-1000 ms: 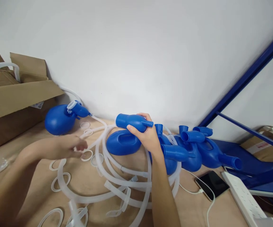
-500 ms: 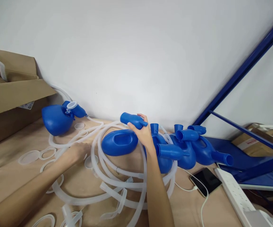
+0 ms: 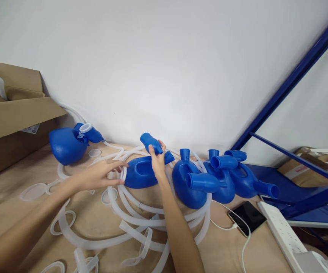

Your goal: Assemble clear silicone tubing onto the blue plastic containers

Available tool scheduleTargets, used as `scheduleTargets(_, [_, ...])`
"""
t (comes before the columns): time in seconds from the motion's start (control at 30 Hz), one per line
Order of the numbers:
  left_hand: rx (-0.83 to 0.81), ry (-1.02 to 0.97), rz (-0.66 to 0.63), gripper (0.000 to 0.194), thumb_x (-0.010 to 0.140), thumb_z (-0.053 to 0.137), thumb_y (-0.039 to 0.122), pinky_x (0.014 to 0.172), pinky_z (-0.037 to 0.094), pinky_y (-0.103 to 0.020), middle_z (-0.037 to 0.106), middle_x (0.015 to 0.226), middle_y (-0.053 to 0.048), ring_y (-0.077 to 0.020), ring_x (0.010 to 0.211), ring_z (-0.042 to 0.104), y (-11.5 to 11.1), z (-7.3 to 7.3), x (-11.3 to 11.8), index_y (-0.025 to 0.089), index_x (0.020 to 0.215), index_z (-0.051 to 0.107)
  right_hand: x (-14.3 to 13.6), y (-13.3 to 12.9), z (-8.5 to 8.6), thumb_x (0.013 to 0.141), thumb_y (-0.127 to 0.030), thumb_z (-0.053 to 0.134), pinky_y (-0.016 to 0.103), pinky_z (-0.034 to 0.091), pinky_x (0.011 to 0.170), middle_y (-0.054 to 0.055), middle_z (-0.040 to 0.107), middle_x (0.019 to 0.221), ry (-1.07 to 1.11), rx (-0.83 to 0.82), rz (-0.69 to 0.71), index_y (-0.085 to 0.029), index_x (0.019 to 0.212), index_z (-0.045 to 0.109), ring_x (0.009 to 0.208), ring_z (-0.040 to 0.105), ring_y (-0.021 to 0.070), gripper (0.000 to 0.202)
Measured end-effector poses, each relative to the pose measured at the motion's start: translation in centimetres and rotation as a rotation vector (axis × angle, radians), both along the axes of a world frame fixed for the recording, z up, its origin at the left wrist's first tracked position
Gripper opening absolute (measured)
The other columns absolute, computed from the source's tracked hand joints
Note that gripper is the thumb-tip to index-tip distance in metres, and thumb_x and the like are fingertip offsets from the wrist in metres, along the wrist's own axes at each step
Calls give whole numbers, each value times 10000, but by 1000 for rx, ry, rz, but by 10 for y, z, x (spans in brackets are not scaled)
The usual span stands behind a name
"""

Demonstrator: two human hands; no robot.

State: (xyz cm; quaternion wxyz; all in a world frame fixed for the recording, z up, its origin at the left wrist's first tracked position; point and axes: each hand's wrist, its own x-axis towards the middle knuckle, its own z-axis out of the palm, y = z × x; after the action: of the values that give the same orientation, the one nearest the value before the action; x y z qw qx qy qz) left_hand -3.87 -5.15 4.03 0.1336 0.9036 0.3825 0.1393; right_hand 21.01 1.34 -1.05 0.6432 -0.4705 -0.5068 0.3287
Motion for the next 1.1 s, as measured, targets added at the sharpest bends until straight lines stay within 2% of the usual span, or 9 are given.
scheduleTargets(0.07, [86,-105,-80,487,976,610,398,1076,519,-409,661,1448,-122,-288,1249,670,6,-17,19,225,1431,589,-4,1,-4,827,-604,725,421,520,1076,137,622,1373,-25,34,-14,-229,1393,461,1227,643,248,729])
scheduleTargets(0.17, [161,-183,-192,487,993,618,338,1221,415,-483,608,1520,-144,-309,1456,522,14,-42,38,214,1462,572,-8,-2,-3,779,-543,798,406,509,1076,142,616,1354,-51,112,-91,-216,1273,494,1240,624,247,666])
scheduleTargets(0.3, [182,-159,-219,498,989,645,364,1248,382,-533,622,1497,-160,-329,1486,487,19,-58,46,208,1458,585,-13,-2,-1,823,-526,772,400,504,1077,144,617,1351,17,153,-100,-233,1237,443,1238,634,233,605])
scheduleTargets(0.5, [232,-57,-218,474,923,696,310,1214,411,-503,699,1360,-160,-315,1322,629,16,-60,51,186,1377,646,-18,6,-6,792,-581,769,420,506,1058,162,654,1319,-141,109,-82,-230,1214,435,1196,658,266,642])
scheduleTargets(0.67, [294,31,-120,491,921,686,299,1126,490,-522,715,1297,-171,-344,1225,677,13,-60,55,181,1396,645,-19,-8,1,873,-656,653,446,510,999,111,709,1117,-397,-11,-150,-238,1127,506,1086,674,296,511])
scheduleTargets(0.77, [277,96,-65,491,937,667,260,1106,520,-509,684,1370,-192,-350,1276,658,15,-62,50,177,1420,633,-18,-21,11,921,-646,604,473,502,981,97,709,1069,-590,-18,-147,-235,1286,520,1068,670,323,555])
scheduleTargets(0.87, [248,114,-18,489,969,640,276,1108,523,-534,630,1452,-229,-374,1346,619,18,-65,47,158,1443,616,-20,-32,20,990,-603,537,495,482,1007,129,700,1185,-743,-6,-116,-269,1462,490,1144,660,351,580])
scheduleTargets(0.97, [226,75,-13,461,989,615,294,1100,531,-538,616,1471,-238,-379,1365,607,20,-66,46,150,1426,630,-19,-39,28,1015,-599,507,533,467,1032,177,675,1283,-825,-77,-79,-263,1491,524,1207,642,386,582])
scheduleTargets(1.1, [140,-2,-8,445,957,624,266,1072,549,-490,614,1487,-214,-359,1291,660,22,-53,41,151,1386,652,0,-48,46,864,-590,754,580,433,1102,205,608,1440,-873,-130,101,-228,1599,408,1352,556,415,890])
